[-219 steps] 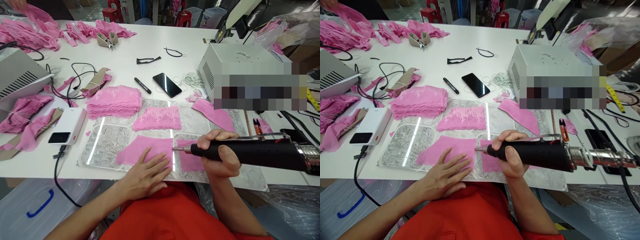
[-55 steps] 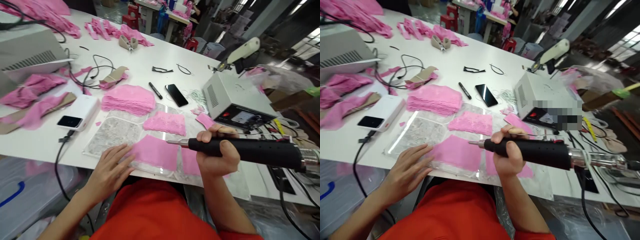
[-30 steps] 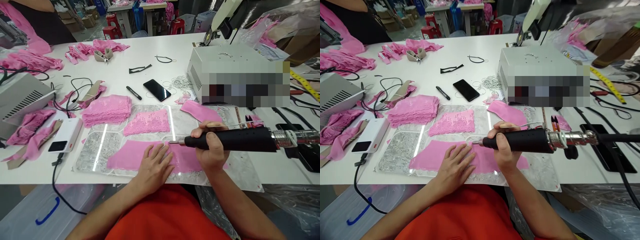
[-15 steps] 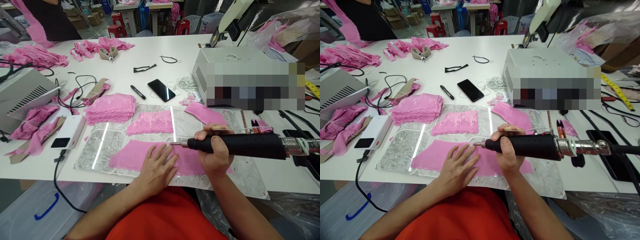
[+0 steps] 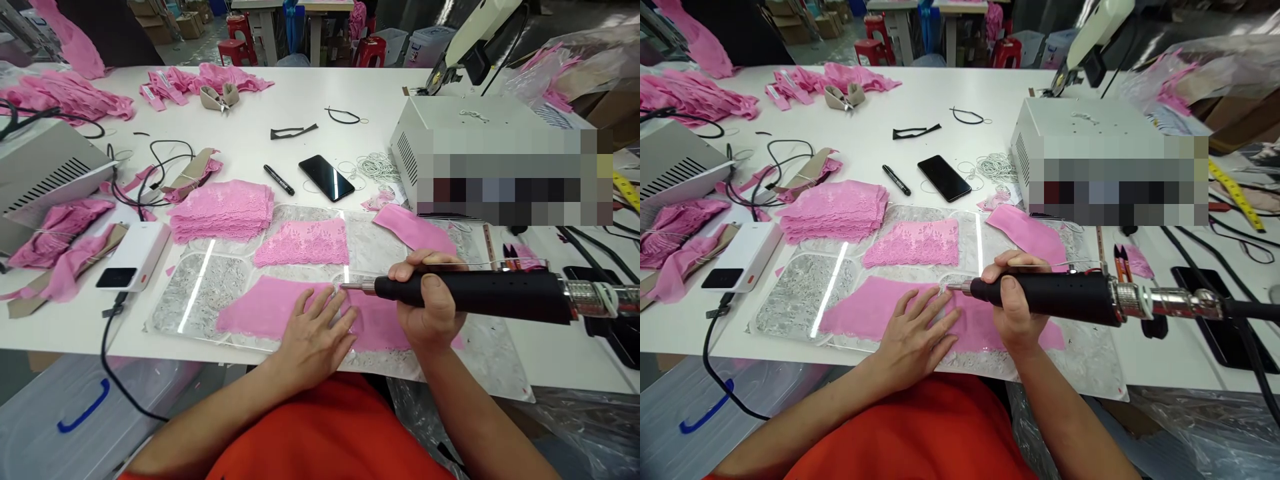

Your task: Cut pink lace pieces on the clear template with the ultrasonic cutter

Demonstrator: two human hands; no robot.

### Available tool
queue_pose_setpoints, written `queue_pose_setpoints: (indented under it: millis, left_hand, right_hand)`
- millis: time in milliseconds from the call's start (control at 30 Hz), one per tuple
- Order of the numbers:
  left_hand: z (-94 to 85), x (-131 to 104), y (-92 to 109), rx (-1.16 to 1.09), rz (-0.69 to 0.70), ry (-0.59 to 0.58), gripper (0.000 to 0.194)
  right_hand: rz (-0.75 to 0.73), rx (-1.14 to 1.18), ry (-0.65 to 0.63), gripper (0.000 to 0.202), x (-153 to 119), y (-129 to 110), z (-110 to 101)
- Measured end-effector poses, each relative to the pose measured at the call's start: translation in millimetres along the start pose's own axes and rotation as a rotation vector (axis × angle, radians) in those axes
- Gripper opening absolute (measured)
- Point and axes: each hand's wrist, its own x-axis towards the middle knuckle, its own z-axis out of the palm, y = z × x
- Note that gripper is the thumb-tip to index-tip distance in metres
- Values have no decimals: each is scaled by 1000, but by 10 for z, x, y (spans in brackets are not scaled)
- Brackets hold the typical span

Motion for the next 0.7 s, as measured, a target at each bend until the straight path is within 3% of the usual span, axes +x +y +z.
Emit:
queue_pose_setpoints:
  millis: [233, 467, 700]
  left_hand:
    - [-1, 2, -1, 7, -4, 1, 28]
    - [1, -7, -24, 2, -9, -37, 37]
    - [-19, 9, -57, -23, -25, -86, 47]
  right_hand:
    - [18, -9, 11, 12, 2, -19, 45]
    - [7, 90, 181, 13, 69, -161, -34]
    - [80, 156, 83, 13, -29, -174, -83]
